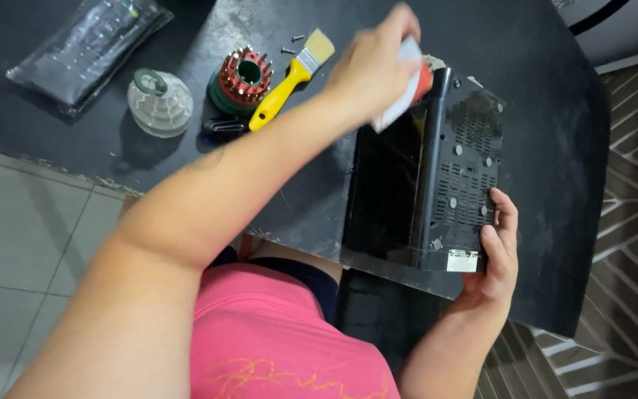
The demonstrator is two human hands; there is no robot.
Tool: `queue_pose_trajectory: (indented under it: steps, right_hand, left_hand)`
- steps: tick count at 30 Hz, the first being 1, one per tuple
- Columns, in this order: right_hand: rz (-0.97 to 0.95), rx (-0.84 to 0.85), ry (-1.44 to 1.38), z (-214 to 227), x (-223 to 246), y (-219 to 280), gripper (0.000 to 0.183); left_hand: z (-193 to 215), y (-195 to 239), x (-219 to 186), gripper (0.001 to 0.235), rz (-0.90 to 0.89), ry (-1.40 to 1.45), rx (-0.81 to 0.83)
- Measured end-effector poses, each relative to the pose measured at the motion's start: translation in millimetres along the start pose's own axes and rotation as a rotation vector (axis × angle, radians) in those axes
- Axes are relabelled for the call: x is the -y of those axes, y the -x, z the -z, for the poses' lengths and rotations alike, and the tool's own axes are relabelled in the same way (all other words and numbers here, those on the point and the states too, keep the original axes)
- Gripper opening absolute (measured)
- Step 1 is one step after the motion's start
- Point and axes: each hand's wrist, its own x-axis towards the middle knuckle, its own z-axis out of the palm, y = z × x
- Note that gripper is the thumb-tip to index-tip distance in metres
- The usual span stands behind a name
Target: The person cleans the bottom surface of a black electronic device using a small card and a cloth. They repeatedly wipe and scrape the surface, rotating the device to access different areas.
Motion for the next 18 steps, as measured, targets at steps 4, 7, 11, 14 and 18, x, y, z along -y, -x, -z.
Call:
queue_pose_trajectory:
  steps: [4,7,11,14,18]
  right_hand:
    - [0.004,0.027,0.064,2,5,-2,0.062]
    - [-0.001,0.077,0.156,0,19,-6,0.059]
    - [0.035,0.192,0.476,-14,43,-22,0.084]
    - [0.078,0.288,0.518,-14,42,-28,0.093]
    - [0.141,0.315,0.539,7,24,-36,0.104]
  left_hand:
    - [18,46,-18,0.025,0.066,0.053,0.231]
    - [21,59,-27,0.026,0.182,0.066,0.276]
    - [22,64,-39,0.029,0.318,0.081,0.293]
    - [15,65,-38,0.053,0.334,0.046,0.259]
    - [13,69,-29,0.033,0.261,0.126,0.236]
